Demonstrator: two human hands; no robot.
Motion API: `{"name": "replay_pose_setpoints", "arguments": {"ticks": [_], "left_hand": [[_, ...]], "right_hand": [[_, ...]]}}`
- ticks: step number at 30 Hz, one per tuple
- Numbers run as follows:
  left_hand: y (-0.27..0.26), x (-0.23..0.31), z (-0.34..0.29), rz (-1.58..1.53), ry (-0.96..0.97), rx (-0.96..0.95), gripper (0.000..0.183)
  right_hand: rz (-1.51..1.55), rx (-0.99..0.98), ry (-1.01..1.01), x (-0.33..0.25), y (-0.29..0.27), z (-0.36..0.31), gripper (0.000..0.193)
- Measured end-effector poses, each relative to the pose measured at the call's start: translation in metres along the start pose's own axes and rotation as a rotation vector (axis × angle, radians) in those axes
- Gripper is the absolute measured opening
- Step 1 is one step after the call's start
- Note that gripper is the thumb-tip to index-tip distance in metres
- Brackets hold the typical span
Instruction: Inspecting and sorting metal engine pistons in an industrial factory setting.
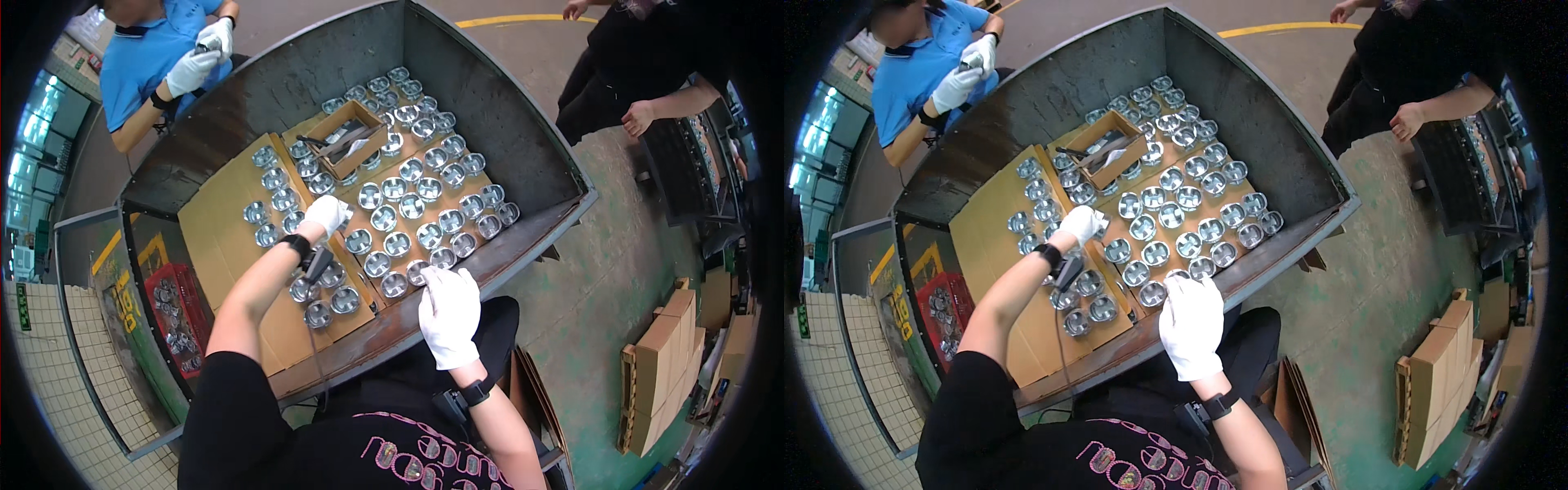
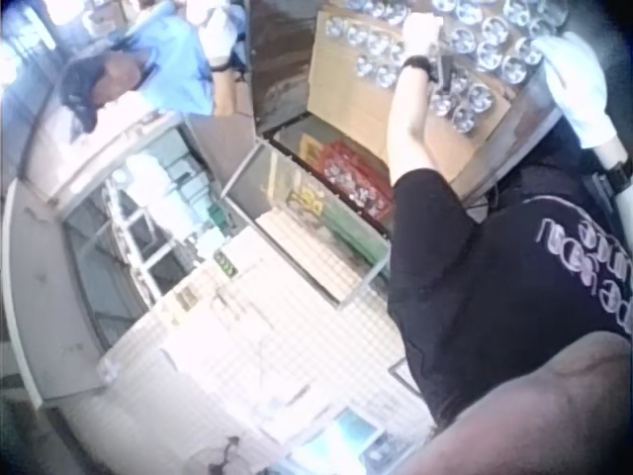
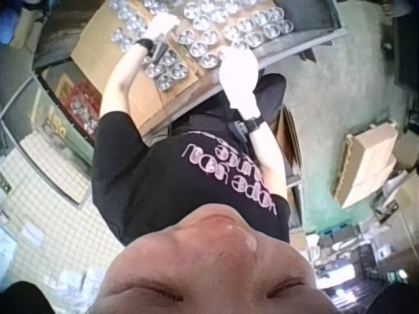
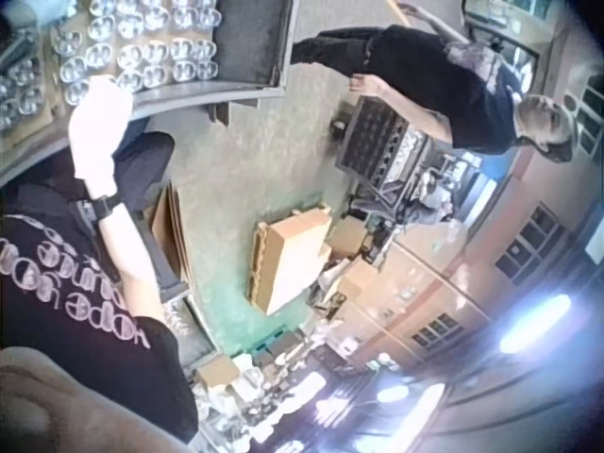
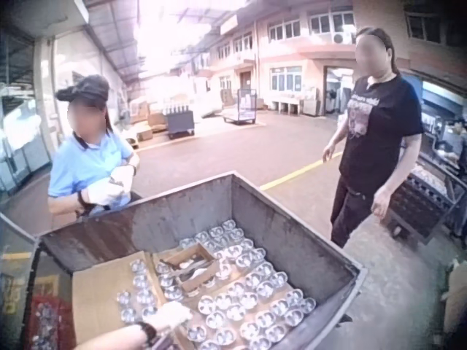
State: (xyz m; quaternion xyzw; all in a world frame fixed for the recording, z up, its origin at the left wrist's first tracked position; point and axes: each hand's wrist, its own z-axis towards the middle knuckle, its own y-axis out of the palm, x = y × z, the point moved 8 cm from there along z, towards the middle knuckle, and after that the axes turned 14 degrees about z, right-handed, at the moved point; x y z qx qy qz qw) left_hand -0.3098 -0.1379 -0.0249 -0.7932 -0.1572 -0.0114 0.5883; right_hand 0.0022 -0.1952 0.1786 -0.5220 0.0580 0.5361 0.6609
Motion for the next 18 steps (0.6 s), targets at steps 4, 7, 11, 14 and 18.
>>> {"name": "replay_pose_setpoints", "arguments": {"ticks": [4, 7, 11, 14, 18], "left_hand": [[-0.077, 0.027, -0.072, -0.447, 0.025, -0.149, 0.031], [-0.13, 0.08, -0.145, -1.013, 0.05, -0.23, 0.027], [-0.144, 0.133, -0.197, -1.221, 0.146, -0.266, 0.027], [-0.154, 0.188, -0.227, -1.333, 0.147, -0.325, 0.025], [-0.135, 0.237, -0.239, -1.279, 0.36, -0.427, 0.025]], "right_hand": [[0.06, 0.027, -0.038, -0.001, -0.009, -0.001, 0.028], [0.634, -0.003, 0.243, 0.009, -0.011, -0.008, 0.037], [1.051, -0.144, 0.542, -0.006, -0.031, -0.029, 0.044], [1.543, -0.161, 0.702, -0.04, -0.055, -0.047, 0.056], [1.756, -0.158, 0.756, -0.051, -0.089, -0.079, 0.065]]}}
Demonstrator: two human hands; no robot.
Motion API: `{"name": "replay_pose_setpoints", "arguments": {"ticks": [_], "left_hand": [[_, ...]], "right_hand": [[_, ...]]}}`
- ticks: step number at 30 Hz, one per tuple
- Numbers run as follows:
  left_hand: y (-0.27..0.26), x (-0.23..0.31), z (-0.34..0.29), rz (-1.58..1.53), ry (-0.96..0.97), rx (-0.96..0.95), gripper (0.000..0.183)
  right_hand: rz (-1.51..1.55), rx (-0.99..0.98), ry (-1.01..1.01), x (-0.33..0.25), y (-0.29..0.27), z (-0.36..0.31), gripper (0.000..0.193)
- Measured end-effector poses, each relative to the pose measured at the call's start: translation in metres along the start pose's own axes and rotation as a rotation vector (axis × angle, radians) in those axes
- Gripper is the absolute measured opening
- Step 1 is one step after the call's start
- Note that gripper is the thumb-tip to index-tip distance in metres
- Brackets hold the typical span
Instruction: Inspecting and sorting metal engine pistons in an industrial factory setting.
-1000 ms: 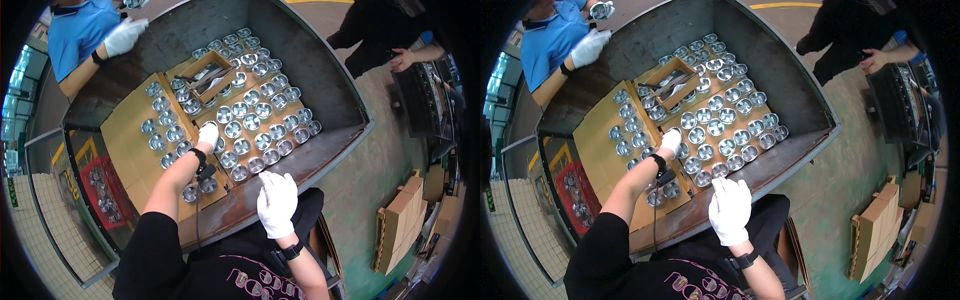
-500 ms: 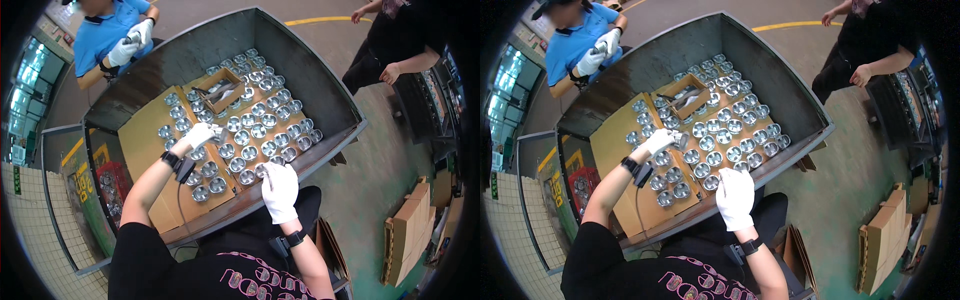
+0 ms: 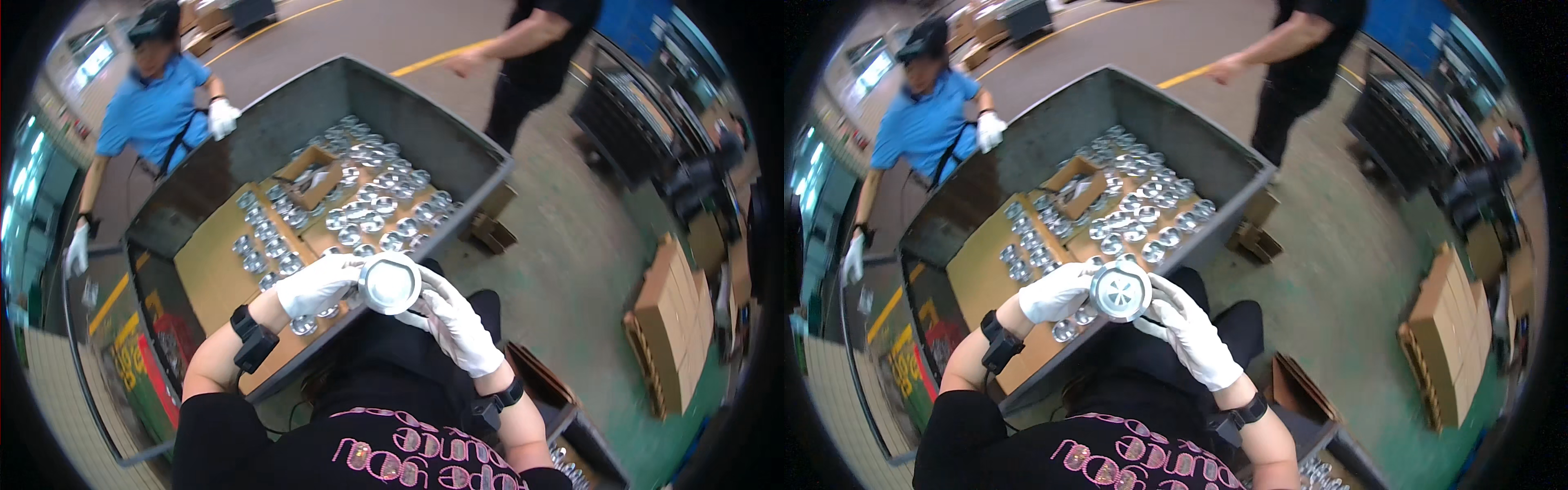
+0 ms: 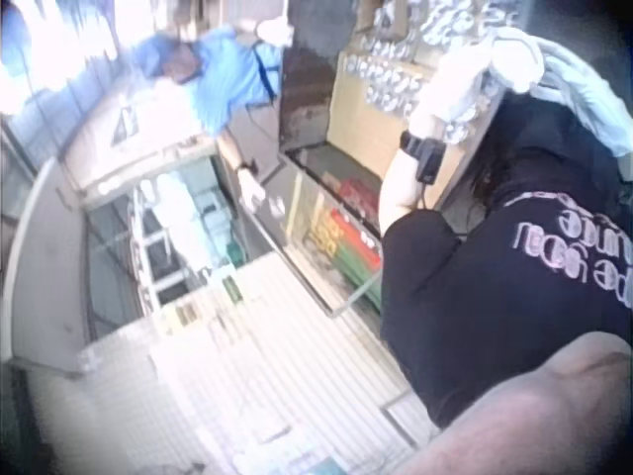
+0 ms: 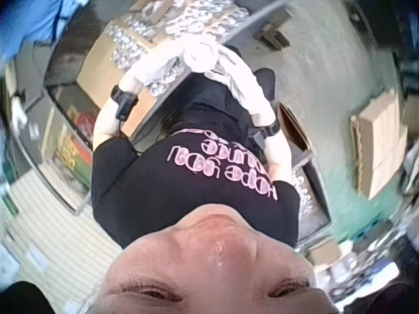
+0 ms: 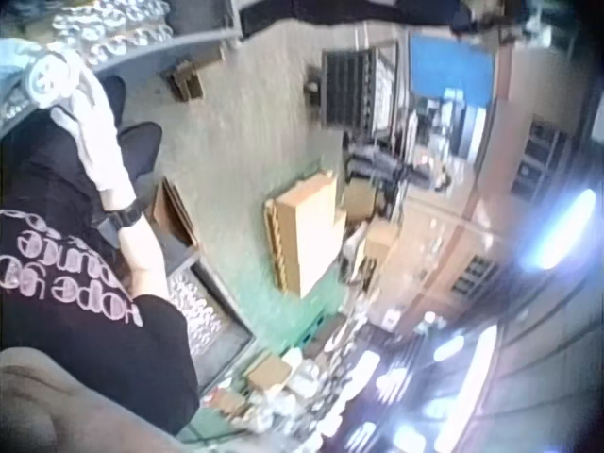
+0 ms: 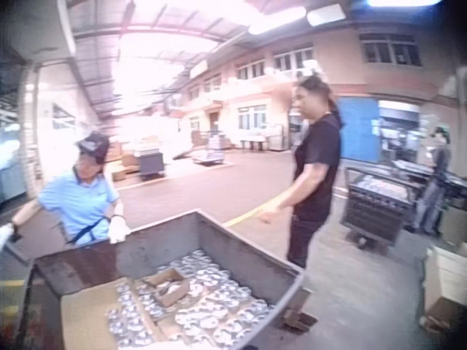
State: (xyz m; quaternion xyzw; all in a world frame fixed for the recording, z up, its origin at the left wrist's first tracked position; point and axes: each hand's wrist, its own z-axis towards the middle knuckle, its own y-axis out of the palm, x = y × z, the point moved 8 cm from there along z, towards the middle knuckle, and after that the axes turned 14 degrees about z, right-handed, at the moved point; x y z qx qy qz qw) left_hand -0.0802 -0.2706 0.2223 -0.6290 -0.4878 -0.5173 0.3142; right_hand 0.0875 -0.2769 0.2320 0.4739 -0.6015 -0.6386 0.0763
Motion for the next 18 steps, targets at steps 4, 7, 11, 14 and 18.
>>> {"name": "replay_pose_setpoints", "arguments": {"ticks": [4, 7, 11, 14, 18], "left_hand": [[0.046, -0.008, 0.014, -0.031, -0.183, -0.187, 0.025], [0.07, -0.018, 0.023, -0.038, -0.211, -0.349, 0.026], [0.076, -0.039, 0.029, -0.052, -0.267, -0.366, 0.034], [0.062, -0.039, 0.02, 0.091, -0.307, -0.23, 0.04], [0.035, -0.03, -0.018, 0.63, -0.349, -0.223, 0.039]], "right_hand": [[0.087, 0.078, -0.079, -0.007, -0.018, -0.039, 0.066], [0.085, 0.179, -0.135, -0.001, -0.038, -0.055, 0.066], [0.095, 0.274, -0.201, 0.004, -0.056, -0.063, 0.064], [0.097, 0.307, -0.199, 0.006, -0.063, -0.06, 0.06], [0.043, 0.355, -0.212, 0.009, -0.07, -0.055, 0.059]]}}
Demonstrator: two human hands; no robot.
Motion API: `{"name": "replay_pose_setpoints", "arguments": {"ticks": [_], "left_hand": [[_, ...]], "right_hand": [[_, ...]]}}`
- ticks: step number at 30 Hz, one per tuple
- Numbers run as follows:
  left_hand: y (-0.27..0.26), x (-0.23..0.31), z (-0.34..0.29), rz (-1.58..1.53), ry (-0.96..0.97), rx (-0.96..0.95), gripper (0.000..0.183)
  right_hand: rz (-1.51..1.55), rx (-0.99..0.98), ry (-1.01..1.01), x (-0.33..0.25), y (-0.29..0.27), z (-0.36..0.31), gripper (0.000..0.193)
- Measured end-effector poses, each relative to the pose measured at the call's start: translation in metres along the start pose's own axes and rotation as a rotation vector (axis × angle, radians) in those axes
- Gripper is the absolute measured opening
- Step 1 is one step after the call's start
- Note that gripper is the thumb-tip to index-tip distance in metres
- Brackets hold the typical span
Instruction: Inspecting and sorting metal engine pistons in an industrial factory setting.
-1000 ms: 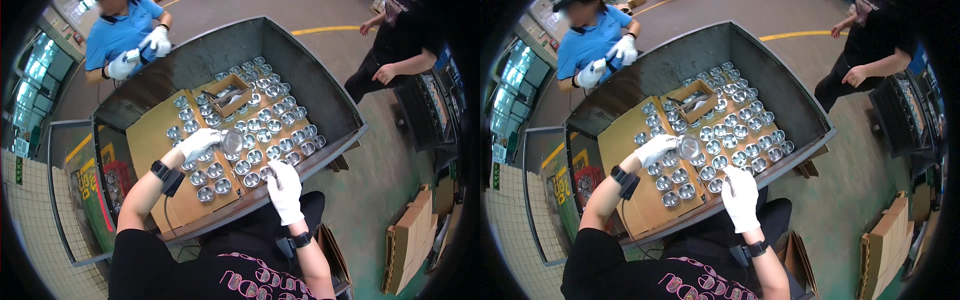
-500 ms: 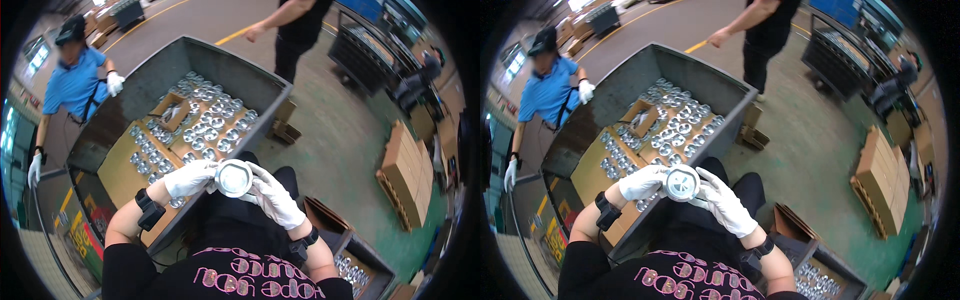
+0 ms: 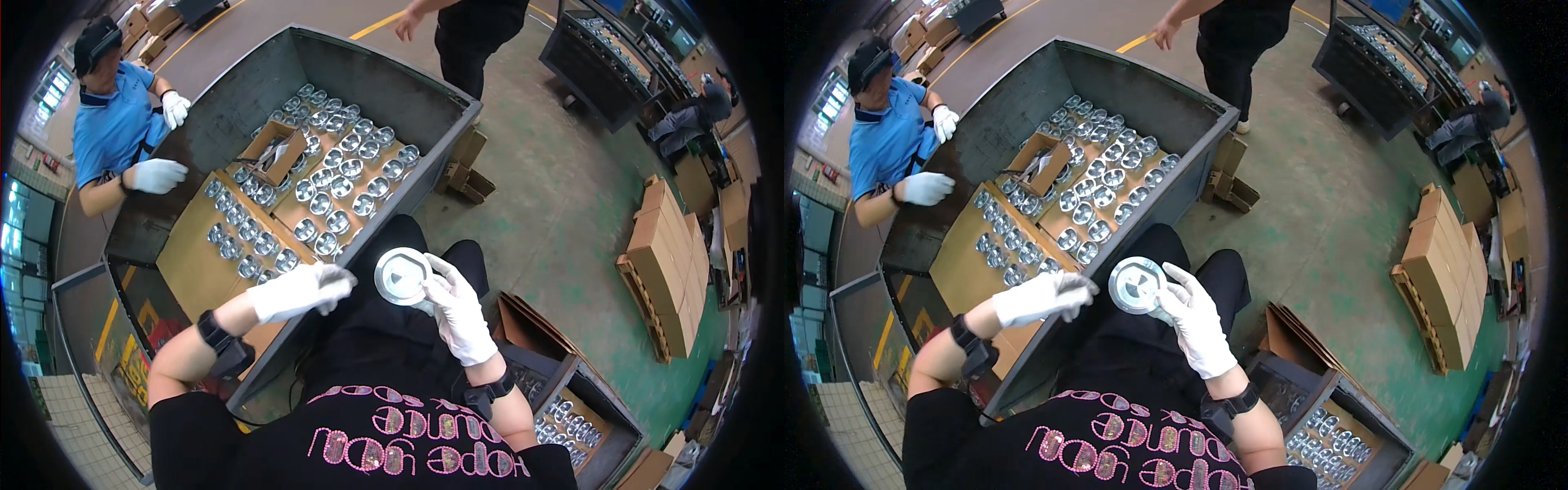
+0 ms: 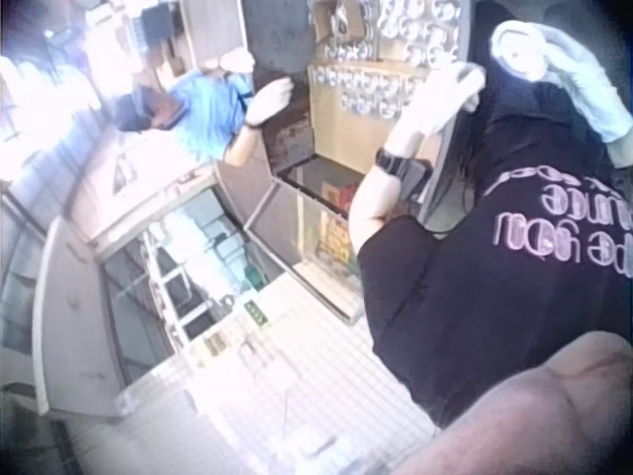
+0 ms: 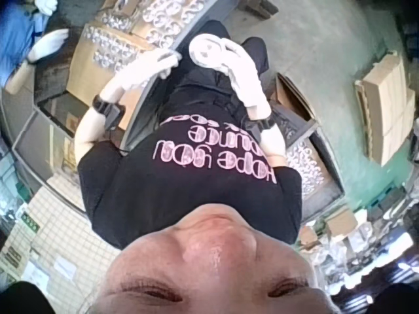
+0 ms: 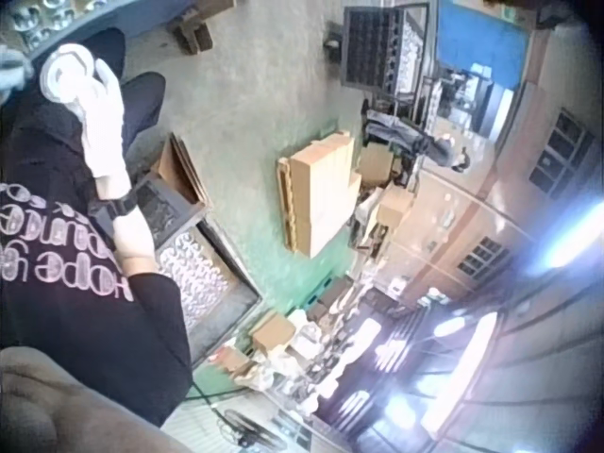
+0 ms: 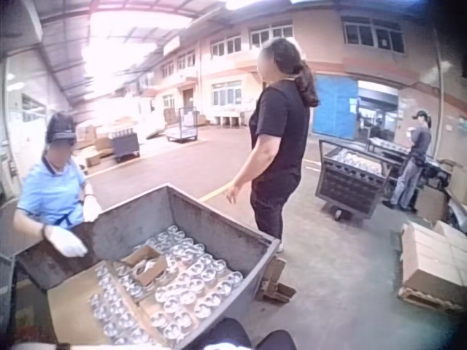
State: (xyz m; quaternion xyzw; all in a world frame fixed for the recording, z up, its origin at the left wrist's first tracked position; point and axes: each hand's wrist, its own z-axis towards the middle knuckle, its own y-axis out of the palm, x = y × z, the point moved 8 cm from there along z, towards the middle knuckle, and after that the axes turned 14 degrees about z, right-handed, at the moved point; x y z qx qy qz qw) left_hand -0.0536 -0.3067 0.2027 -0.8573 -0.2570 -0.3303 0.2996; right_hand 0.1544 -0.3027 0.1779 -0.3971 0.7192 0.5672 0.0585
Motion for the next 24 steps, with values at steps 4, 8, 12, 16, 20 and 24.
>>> {"name": "replay_pose_setpoints", "arguments": {"ticks": [4, 8, 12, 16, 20, 24], "left_hand": [[-0.017, -0.002, -0.054, 0.904, -0.063, 0.086, 0.051], [-0.011, 0.003, -0.038, 0.611, 0.013, 0.257, 0.059], [0.025, 0.011, -0.002, 0.048, -0.016, 0.253, 0.065], [0.049, 0.022, 0.02, -0.279, 0.007, 0.166, 0.054], [0.057, 0.001, 0.034, -0.413, -0.069, 0.234, 0.05], [0.057, 0.005, 0.037, -0.401, -0.091, 0.181, 0.049]], "right_hand": [[-0.024, 0.026, -0.041, 0.0, 0.0, 0.003, 0.057], [-0.02, 0.075, -0.087, 0.001, -0.001, 0.005, 0.052], [-0.056, 0.126, -0.121, -0.002, 0.003, -0.003, 0.032], [-0.072, 0.15, -0.144, -0.003, -0.002, -0.007, 0.023], [-0.076, 0.176, -0.16, -0.006, -0.005, -0.008, 0.019], [-0.128, 0.188, -0.167, -0.006, -0.014, -0.006, 0.019]]}}
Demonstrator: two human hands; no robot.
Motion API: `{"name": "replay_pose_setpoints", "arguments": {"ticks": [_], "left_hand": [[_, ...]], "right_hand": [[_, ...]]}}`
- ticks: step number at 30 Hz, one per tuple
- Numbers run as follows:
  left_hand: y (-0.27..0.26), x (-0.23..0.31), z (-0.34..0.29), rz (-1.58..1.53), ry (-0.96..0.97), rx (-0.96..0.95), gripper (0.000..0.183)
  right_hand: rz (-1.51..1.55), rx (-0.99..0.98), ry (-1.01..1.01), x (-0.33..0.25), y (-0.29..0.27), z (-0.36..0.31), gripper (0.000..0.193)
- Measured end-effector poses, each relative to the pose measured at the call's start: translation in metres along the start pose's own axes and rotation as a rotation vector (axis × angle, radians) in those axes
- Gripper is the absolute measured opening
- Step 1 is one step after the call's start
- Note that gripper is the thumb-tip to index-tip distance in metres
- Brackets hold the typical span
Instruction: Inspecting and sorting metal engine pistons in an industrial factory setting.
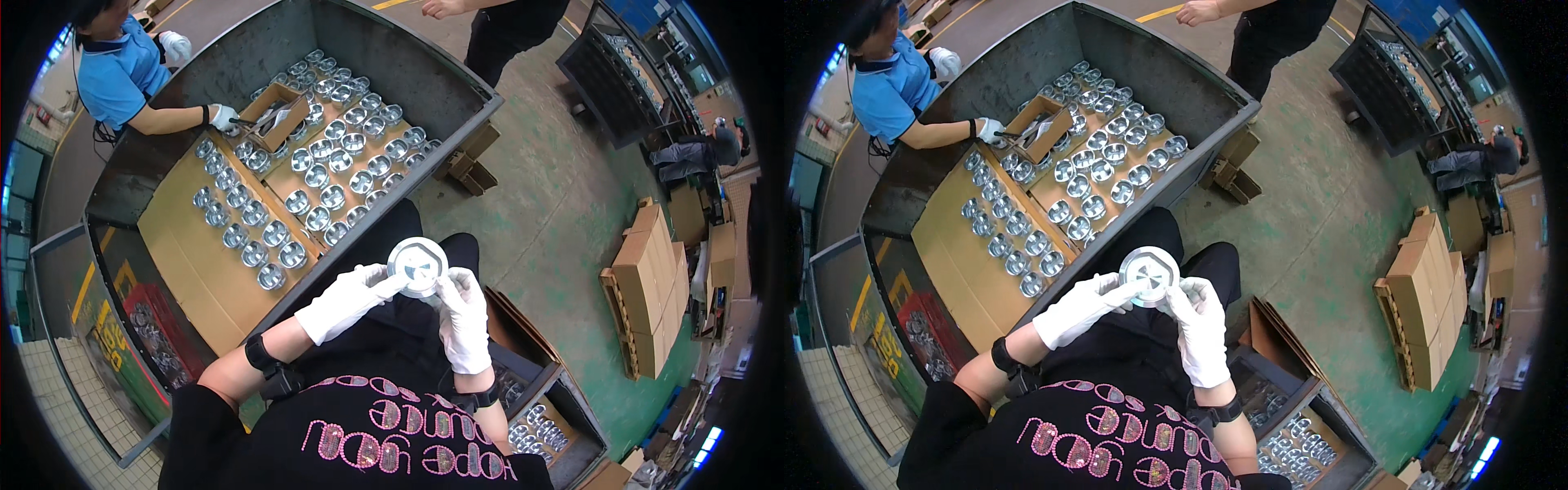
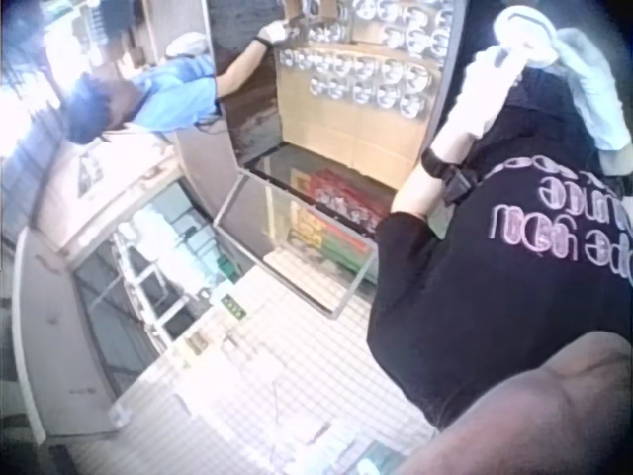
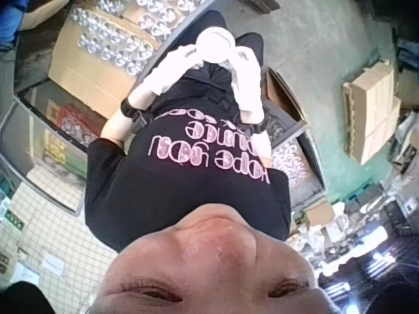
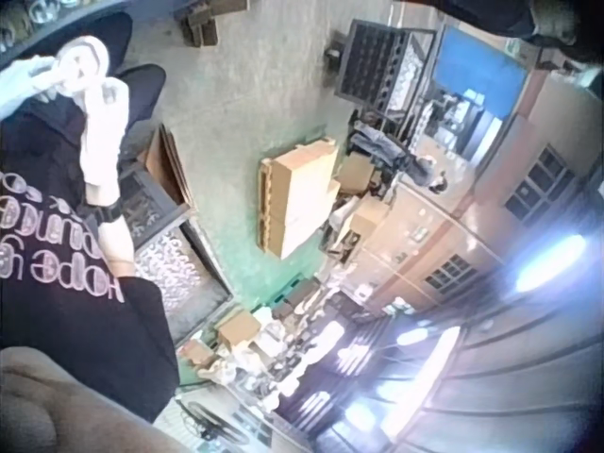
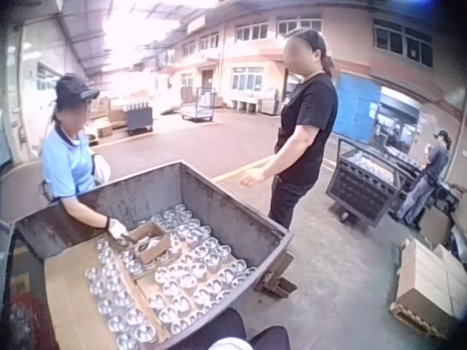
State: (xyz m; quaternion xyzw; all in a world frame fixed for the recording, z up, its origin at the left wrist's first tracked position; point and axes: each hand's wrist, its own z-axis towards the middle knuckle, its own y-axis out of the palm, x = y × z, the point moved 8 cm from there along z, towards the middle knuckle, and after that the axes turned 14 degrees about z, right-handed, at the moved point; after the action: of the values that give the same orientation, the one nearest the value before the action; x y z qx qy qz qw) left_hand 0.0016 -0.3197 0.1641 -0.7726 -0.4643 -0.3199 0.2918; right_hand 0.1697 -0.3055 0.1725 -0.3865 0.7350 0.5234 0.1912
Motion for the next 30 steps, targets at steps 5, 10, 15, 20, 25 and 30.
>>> {"name": "replay_pose_setpoints", "arguments": {"ticks": [5, 10, 15, 20, 25, 30], "left_hand": [[0.0, -0.004, 0.007, -0.018, 0.084, 0.051, 0.048], [-0.006, 0.026, 0.001, -0.003, 0.114, 0.099, 0.049], [-0.024, 0.086, -0.022, 0.37, 0.623, 0.474, 0.052], [-0.01, 0.113, -0.036, 0.627, 0.716, 0.529, 0.049], [-0.015, 0.115, -0.038, 0.641, 0.754, 0.615, 0.039], [-0.019, 0.094, -0.023, 0.597, 0.693, 0.607, 0.039]], "right_hand": [[-0.002, 0.008, -0.014, 0.002, -0.006, -0.001, 0.02], [0.201, -0.028, -0.025, 0.006, 0.0, 0.0, 0.022], [0.411, -0.166, 0.175, 0.03, 0.02, 0.005, 0.051], [0.613, -0.082, 0.389, 0.059, 0.006, -0.001, 0.048], [0.738, -0.196, 0.395, 0.041, 0.022, -0.002, 0.057], [0.705, -0.134, 0.275, 0.019, 0.03, -0.002, 0.059]]}}
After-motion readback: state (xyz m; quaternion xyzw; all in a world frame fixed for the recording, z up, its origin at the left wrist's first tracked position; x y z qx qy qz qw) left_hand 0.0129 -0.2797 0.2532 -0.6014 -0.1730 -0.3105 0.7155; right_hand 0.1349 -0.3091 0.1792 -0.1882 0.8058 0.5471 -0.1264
